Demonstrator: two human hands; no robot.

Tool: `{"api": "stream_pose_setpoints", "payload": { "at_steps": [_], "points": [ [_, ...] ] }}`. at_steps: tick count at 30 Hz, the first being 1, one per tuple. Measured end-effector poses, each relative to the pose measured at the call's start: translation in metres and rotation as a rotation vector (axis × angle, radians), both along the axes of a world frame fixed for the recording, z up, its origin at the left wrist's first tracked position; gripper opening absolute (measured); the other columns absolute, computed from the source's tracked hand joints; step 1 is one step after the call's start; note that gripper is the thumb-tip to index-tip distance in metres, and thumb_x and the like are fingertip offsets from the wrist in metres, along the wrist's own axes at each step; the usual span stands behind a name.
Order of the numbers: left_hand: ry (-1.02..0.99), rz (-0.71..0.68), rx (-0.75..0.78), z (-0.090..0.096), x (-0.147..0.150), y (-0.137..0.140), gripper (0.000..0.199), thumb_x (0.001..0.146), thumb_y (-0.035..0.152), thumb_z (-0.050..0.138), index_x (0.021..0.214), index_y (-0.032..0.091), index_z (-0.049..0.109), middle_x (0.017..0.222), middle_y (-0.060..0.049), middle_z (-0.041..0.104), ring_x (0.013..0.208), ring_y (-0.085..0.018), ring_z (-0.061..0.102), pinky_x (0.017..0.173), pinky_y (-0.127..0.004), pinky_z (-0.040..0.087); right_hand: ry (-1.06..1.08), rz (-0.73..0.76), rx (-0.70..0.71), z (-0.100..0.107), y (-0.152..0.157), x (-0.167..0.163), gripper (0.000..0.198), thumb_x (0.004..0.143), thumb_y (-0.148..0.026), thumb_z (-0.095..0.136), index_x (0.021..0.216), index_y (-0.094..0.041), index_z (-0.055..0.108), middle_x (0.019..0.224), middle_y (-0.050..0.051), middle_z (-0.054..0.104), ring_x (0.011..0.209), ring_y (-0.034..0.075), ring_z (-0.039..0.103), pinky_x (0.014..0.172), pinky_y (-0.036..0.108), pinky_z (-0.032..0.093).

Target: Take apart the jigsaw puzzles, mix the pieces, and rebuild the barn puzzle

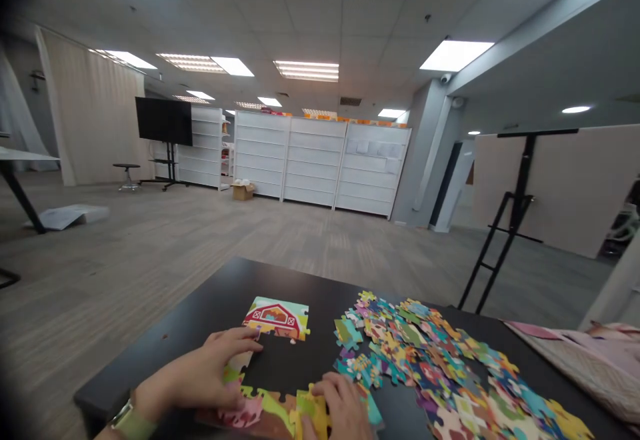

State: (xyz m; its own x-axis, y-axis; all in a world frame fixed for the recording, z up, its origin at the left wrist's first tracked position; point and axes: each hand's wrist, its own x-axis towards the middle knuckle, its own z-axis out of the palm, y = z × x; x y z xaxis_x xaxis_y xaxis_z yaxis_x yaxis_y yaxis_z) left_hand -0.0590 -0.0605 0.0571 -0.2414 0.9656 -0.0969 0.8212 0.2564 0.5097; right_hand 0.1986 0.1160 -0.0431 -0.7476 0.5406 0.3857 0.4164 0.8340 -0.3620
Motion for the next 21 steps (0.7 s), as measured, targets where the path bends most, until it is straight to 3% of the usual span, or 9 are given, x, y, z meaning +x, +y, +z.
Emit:
{"api": "stream_pose_setpoints", "payload": {
  "at_steps": [3, 6, 11, 15, 18, 21],
  "points": [
    [0.011, -0.005, 0.06, -0.003, 0.013, 0.004, 0.075, 0.064, 0.035, 0.082, 0.136, 0.027, 0.062, 0.157, -0.009, 0.045, 0.147, -0.034, 0.035, 0.122, -0.048, 0.026, 0.002, 0.065, 0.005, -0.002, -0.003, -0.001, 0.035, 0.081, -0.026, 0.065, 0.116, -0.028, 0.07, 0.124, 0.006, 0.071, 0.116, 0.028, 0.064, 0.101, 0.037, 0.047],
    [0.025, -0.079, 0.145, -0.012, 0.038, 0.011, 0.067, 0.067, 0.031, 0.08, 0.132, 0.031, 0.065, 0.155, -0.006, 0.047, 0.145, -0.034, 0.037, 0.123, -0.049, 0.022, -0.012, 0.061, -0.079, 0.013, -0.017, -0.003, 0.034, 0.081, -0.021, 0.062, 0.113, -0.024, 0.069, 0.117, 0.008, 0.071, 0.112, 0.028, 0.062, 0.098, 0.038, 0.047],
    [-0.032, -0.188, 0.22, -0.029, 0.073, 0.023, 0.025, 0.076, 0.029, 0.073, 0.1, 0.024, 0.071, 0.134, -0.007, 0.062, 0.127, -0.029, 0.054, 0.11, -0.039, 0.04, 0.072, 0.073, -0.275, 0.046, -0.044, -0.001, 0.038, 0.074, -0.01, 0.06, 0.11, -0.021, 0.066, 0.114, 0.007, 0.065, 0.111, 0.025, 0.059, 0.1, 0.037, 0.045],
    [-0.03, -0.23, 0.248, -0.031, 0.076, 0.026, 0.022, 0.077, 0.029, 0.073, 0.098, 0.024, 0.071, 0.13, -0.006, 0.064, 0.122, -0.027, 0.057, 0.103, -0.035, 0.044, 0.269, 0.111, -0.301, 0.052, -0.051, 0.017, 0.041, 0.073, -0.003, 0.056, 0.107, -0.024, 0.065, 0.113, 0.003, 0.061, 0.108, 0.017, 0.062, 0.097, 0.026, 0.046],
    [0.002, -0.211, 0.265, -0.033, 0.076, 0.024, 0.021, 0.079, 0.031, 0.071, 0.099, 0.025, 0.073, 0.132, -0.006, 0.064, 0.125, -0.027, 0.057, 0.104, -0.033, 0.044, 0.275, -0.127, -0.091, 0.048, -0.039, 0.05, 0.035, 0.08, -0.004, 0.054, 0.103, -0.027, 0.066, 0.109, 0.002, 0.062, 0.101, 0.017, 0.063, 0.092, 0.025, 0.047],
    [0.05, -0.164, 0.304, -0.041, 0.081, 0.022, 0.017, 0.08, 0.033, 0.068, 0.094, 0.027, 0.076, 0.126, -0.004, 0.068, 0.121, -0.026, 0.06, 0.103, -0.034, 0.045, 0.237, -0.431, 0.076, 0.046, -0.02, 0.091, 0.028, 0.084, -0.009, 0.056, 0.103, -0.026, 0.067, 0.115, 0.007, 0.063, 0.108, 0.026, 0.06, 0.095, 0.037, 0.044]
  ]
}}
